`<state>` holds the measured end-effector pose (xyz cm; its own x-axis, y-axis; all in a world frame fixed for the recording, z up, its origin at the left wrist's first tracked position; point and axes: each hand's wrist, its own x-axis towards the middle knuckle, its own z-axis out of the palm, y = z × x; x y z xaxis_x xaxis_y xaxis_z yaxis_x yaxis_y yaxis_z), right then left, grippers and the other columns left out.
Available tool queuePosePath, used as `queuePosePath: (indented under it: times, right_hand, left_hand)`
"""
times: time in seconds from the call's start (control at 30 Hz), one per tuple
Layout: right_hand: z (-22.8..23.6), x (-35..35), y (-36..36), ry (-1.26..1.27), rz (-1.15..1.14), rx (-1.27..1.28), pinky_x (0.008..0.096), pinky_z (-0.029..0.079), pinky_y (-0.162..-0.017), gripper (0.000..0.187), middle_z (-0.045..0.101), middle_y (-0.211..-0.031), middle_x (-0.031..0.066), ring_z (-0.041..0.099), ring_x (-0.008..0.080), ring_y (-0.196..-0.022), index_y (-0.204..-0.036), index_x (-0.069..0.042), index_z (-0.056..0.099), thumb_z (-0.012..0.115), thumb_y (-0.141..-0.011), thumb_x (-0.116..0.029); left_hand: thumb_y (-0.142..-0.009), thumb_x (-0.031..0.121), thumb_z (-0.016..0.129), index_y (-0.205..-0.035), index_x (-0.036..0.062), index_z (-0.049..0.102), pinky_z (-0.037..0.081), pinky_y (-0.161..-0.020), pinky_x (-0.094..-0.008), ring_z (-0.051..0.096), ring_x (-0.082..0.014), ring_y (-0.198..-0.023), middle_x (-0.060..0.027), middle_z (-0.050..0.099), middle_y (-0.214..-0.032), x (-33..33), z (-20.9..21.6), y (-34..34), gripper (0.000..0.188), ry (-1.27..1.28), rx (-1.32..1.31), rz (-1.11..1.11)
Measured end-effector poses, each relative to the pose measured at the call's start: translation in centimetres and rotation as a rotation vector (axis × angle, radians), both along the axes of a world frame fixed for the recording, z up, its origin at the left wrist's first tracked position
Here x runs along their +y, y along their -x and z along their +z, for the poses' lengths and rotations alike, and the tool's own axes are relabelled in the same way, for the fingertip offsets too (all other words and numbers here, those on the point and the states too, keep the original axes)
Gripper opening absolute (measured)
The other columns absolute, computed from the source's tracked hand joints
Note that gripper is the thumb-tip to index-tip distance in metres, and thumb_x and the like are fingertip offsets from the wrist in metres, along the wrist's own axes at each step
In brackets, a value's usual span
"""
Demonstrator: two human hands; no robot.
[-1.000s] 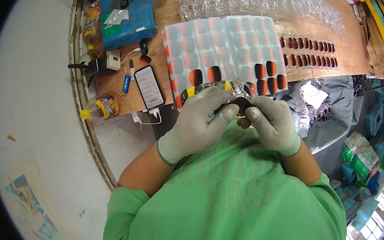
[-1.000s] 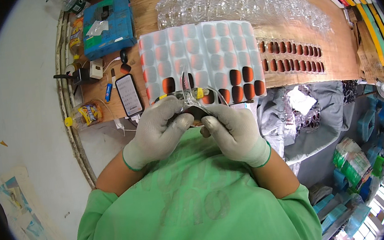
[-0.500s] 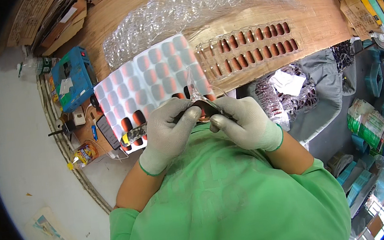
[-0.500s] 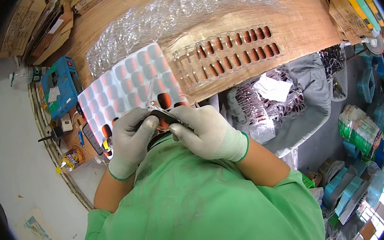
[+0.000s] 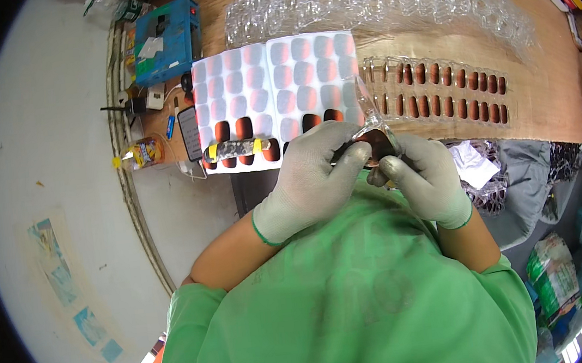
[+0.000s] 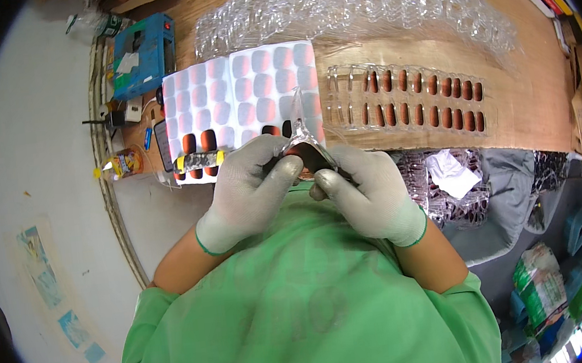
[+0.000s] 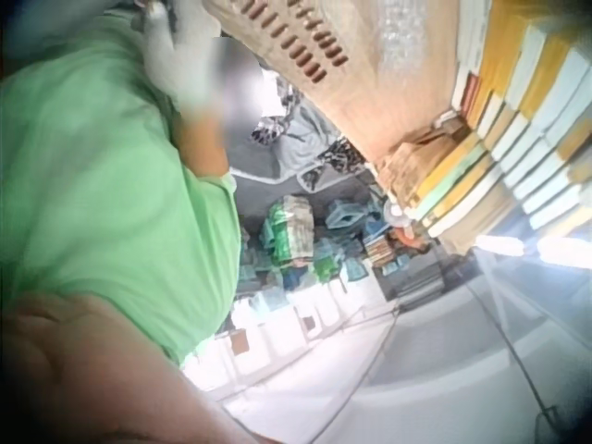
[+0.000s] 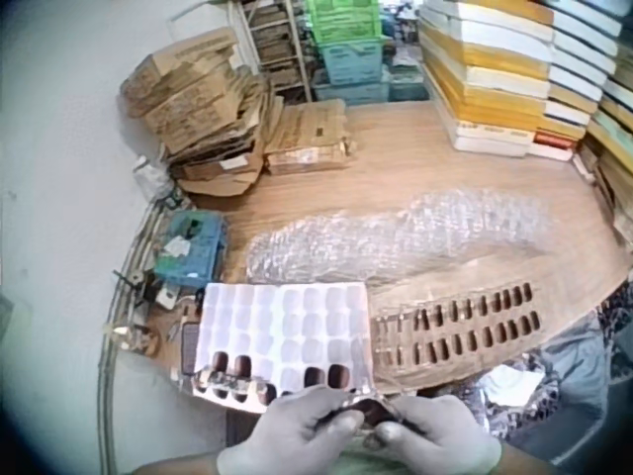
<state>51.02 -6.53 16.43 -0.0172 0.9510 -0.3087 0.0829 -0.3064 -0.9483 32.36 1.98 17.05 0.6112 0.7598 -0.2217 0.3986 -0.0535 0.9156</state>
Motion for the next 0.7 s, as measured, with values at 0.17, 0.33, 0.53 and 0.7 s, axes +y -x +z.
queuePosePath:
  times: [0.17, 0.33, 0.53, 0.7]
  right_hand:
    - [0.2, 0.2, -0.8, 0.001, 0.107, 0.070, 0.0312, 0.050, -0.066, 0.021, 0.069, -0.076, 0.0074, 0.065, 0.0155, -0.068, -0.101, -0.001, 0.070, 0.058, -0.095, -0.017]
    - [-0.7, -0.3, -0.9, 0.071, 0.108, 0.222, 0.0299, 0.047, -0.064, 0.023, 0.064, -0.073, 0.0065, 0.058, 0.0118, -0.066, -0.085, 0.000, 0.068, 0.059, -0.094, -0.019]
    - [-1.4, -0.2, -0.9, -0.072, 0.103, 0.007, 0.0327, 0.050, -0.066, 0.020, 0.067, -0.073, 0.0097, 0.063, 0.0191, -0.066, -0.092, 0.000, 0.067, 0.057, -0.095, -0.018]
    - [-0.9, 0.2, -2.3, -0.077, 0.146, -0.021, 0.0371, 0.051, -0.063, 0.019, 0.065, -0.069, 0.0118, 0.065, 0.0228, -0.063, -0.093, 0.000, 0.067, 0.059, -0.094, -0.017]
  left_hand:
    - [-0.095, 0.009, 0.062, -0.105, -0.0027, 0.068, 0.050, -0.070, -0.0307, 0.061, -0.0152, -0.076, -0.0089, 0.065, -0.084, -0.6, -0.2, 0.4, 0.016, 0.181, -0.211, 0.068]
    - [-0.097, 0.009, 0.061, -0.103, -0.0018, 0.068, 0.049, -0.071, -0.0287, 0.057, -0.0095, -0.078, -0.0047, 0.064, -0.083, -1.0, -0.6, 0.8, 0.014, 0.230, -0.171, 0.076]
    - [-0.089, 0.007, 0.066, -0.100, -0.0012, 0.067, 0.046, -0.065, -0.0350, 0.058, -0.0252, -0.069, -0.0147, 0.060, -0.081, -1.1, -0.6, 0.6, 0.014, -0.081, -0.015, -0.007]
    - [-0.087, 0.007, 0.069, -0.100, -0.0018, 0.067, 0.048, -0.064, -0.0346, 0.061, -0.0251, -0.068, -0.0145, 0.062, -0.080, -1.2, -0.2, 0.0, 0.016, -0.071, -0.092, -0.031]
